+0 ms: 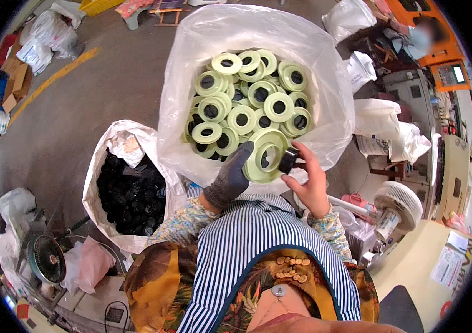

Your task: The person picks light green circular plastic parts from a large white sack and places them into a clear plastic bag. They then tie the bag closed with a red string. The person also handles a grey sack and picks up small black metal parts from a machine surface.

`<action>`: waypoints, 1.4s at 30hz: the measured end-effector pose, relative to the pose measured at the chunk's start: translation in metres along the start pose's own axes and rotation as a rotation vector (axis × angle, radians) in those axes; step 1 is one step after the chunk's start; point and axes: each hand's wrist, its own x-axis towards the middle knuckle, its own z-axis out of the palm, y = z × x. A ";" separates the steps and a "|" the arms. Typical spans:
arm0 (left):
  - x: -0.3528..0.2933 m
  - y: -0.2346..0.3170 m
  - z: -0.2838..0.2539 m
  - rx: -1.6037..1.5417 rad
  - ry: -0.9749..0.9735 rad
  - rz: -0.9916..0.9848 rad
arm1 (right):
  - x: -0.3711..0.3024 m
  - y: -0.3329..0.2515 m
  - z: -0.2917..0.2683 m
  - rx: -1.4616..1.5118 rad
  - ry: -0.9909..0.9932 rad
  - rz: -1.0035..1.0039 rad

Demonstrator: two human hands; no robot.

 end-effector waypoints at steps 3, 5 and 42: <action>0.014 0.018 -0.004 0.006 -0.163 0.113 | 0.010 -0.018 0.002 -0.291 -0.050 -0.198; 0.015 0.027 -0.007 0.029 -0.126 0.166 | 0.008 -0.020 -0.002 -0.332 -0.095 -0.169; 0.021 0.043 -0.014 0.033 -0.237 0.258 | -0.004 -0.009 0.000 -0.468 -0.233 -0.167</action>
